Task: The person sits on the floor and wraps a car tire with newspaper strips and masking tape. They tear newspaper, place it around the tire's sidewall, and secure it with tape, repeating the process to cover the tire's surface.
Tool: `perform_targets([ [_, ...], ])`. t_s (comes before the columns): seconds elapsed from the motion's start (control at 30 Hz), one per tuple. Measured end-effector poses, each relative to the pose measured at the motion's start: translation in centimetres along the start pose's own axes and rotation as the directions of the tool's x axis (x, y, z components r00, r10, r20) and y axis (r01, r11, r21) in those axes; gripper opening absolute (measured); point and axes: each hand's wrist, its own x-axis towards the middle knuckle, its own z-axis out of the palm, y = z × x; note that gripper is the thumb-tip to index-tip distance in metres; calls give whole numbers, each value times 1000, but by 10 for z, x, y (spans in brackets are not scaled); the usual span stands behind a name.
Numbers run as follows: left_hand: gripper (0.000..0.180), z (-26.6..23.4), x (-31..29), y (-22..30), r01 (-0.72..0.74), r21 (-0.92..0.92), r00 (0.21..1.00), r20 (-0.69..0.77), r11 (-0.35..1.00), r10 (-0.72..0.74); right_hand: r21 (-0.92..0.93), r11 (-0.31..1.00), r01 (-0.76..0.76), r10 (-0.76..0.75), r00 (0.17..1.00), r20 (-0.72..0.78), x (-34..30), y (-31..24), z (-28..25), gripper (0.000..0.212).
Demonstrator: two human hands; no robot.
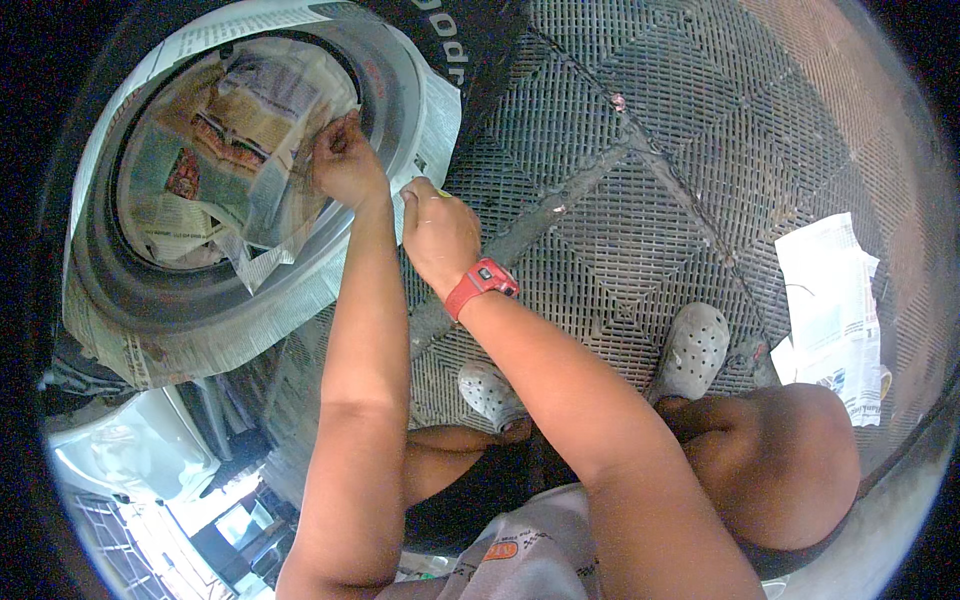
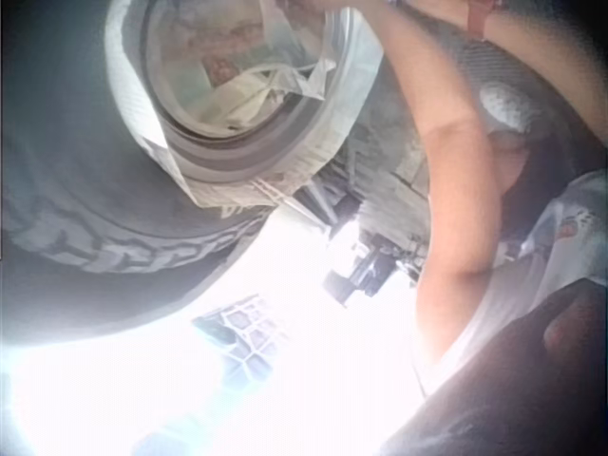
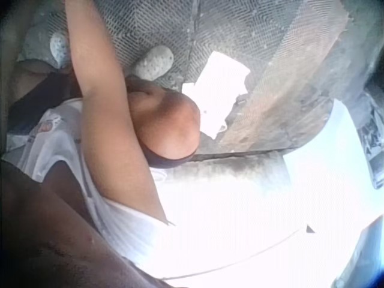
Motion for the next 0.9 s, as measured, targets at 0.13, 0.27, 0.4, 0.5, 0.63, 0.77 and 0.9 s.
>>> perform_targets([
  [0.13,21,1,-5,15,129,-57,992,10,990,-129,-55,998,-41,42,999,32,-1,0,-6,22],
  [0.27,21,1,-5,32,215,-29,977,-5,976,-215,-62,997,-45,47,998,32,0,1,-11,22],
  [0.4,22,6,-3,35,284,-49,957,-39,957,-286,-63,996,-65,69,995,68,-2,-6,-15,23],
  [0.5,22,6,-4,33,256,-33,965,-54,966,-257,-66,996,-65,70,995,75,-2,-6,-16,23],
  [0.63,22,9,-8,35,300,-317,947,-13,900,-320,-44,998,-48,50,998,41,-1,1,-16,23],
  [0.77,23,13,-7,39,339,-219,937,-10,915,-350,-67,996,-67,70,997,45,1,2,-20,23],
  [0.9,26,20,-1,22,344,-400,919,-41,849,-391,-58,996,-72,75,995,62,-2,-2,-23,23],
])
